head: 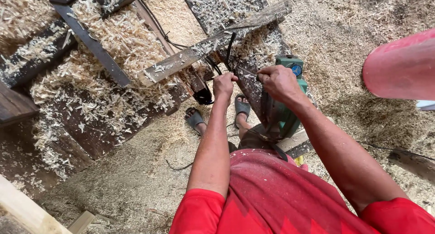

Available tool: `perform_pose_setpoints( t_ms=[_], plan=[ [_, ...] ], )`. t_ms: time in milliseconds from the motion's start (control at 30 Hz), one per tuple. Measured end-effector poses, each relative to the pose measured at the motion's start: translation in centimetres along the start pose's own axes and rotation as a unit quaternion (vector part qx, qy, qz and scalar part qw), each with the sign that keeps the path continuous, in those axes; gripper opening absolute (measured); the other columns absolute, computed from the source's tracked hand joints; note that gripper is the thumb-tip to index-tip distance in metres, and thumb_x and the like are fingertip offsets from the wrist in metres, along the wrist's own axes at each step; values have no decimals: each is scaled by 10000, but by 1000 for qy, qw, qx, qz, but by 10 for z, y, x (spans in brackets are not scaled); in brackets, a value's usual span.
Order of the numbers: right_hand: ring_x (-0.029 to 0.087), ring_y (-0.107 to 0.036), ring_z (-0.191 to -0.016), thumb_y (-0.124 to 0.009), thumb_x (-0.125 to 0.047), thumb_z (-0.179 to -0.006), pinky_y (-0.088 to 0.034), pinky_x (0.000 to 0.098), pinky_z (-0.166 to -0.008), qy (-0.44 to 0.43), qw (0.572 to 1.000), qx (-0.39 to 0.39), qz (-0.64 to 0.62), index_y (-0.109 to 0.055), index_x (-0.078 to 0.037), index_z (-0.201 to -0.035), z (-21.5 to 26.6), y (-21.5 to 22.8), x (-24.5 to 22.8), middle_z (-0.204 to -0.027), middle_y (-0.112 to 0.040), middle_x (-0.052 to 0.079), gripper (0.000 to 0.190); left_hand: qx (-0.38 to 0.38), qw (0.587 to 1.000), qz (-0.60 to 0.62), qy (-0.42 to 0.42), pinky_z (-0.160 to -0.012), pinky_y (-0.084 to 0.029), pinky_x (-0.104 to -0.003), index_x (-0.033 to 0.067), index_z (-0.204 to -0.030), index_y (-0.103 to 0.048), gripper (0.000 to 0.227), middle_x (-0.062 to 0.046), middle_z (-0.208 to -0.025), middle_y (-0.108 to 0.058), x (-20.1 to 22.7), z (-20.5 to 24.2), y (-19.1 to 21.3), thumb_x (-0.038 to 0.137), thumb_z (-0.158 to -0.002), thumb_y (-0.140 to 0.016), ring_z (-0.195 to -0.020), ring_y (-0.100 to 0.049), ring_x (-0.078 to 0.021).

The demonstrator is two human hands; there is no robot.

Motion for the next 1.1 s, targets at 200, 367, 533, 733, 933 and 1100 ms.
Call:
perform_pose_setpoints(
  t_ms=[200,367,533,733,933,1100],
  plan=[
    [259,-746,-818,-612,-260,-991,-600,407,-792,25,999,43,22,-796,-172,-1146,9,-7,-19,-1043,-785,104,256,-35,999,7,9,-541,-406,-364,127,-741,-777,245,-30,-616,-578,-1,4,0,267,-855,-613,-551,-503,-155],
    [342,-750,-874,-551,-248,-997,-585,475,-815,-27,995,38,84,-793,-198,-1147,22,-8,-41,-1022,-767,160,288,-11,1000,11,-6,-545,-408,-368,103,-737,-782,271,-25,-607,-619,4,9,-4,271,-850,-600,-558,-524,-166],
    [387,-727,-945,-622,-310,-962,-565,477,-861,32,995,91,23,-785,-158,-1145,5,3,6,-1065,-756,173,289,-2,995,-16,-94,-648,-504,-382,106,-761,-807,321,-86,-668,-693,-16,-27,-12,314,-853,-579,-637,-641,-223],
    [354,-740,-923,-631,-315,-964,-570,449,-860,43,996,76,9,-784,-163,-1153,16,3,-7,-1079,-762,147,286,-25,978,-68,-194,-734,-527,-375,108,-773,-806,341,-99,-789,-757,-30,-53,-10,295,-880,-542,-741,-703,-247],
    [318,-746,-868,-626,-297,-979,-583,430,-804,45,997,58,3,-781,-153,-1174,16,2,-11,-1056,-772,146,288,-36,992,-40,-112,-675,-517,-372,98,-765,-802,307,-77,-766,-748,-17,-34,-2,287,-890,-596,-692,-669,-198],
    [251,-743,-784,-592,-290,-1003,-599,391,-731,20,1000,16,-7,-764,-136,-1205,16,0,-14,-1034,-783,131,307,-50,998,-44,5,-586,-455,-371,159,-805,-784,245,-14,-775,-717,-2,-6,8,275,-894,-588,-635,-543,-159]
  ],
)
Point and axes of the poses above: each hand's wrist, its own z-axis away from the middle knuckle, its own y-axis out of the back of the hand, x = y × z, the point moved 2 cm from there along -z, towards the middle knuckle
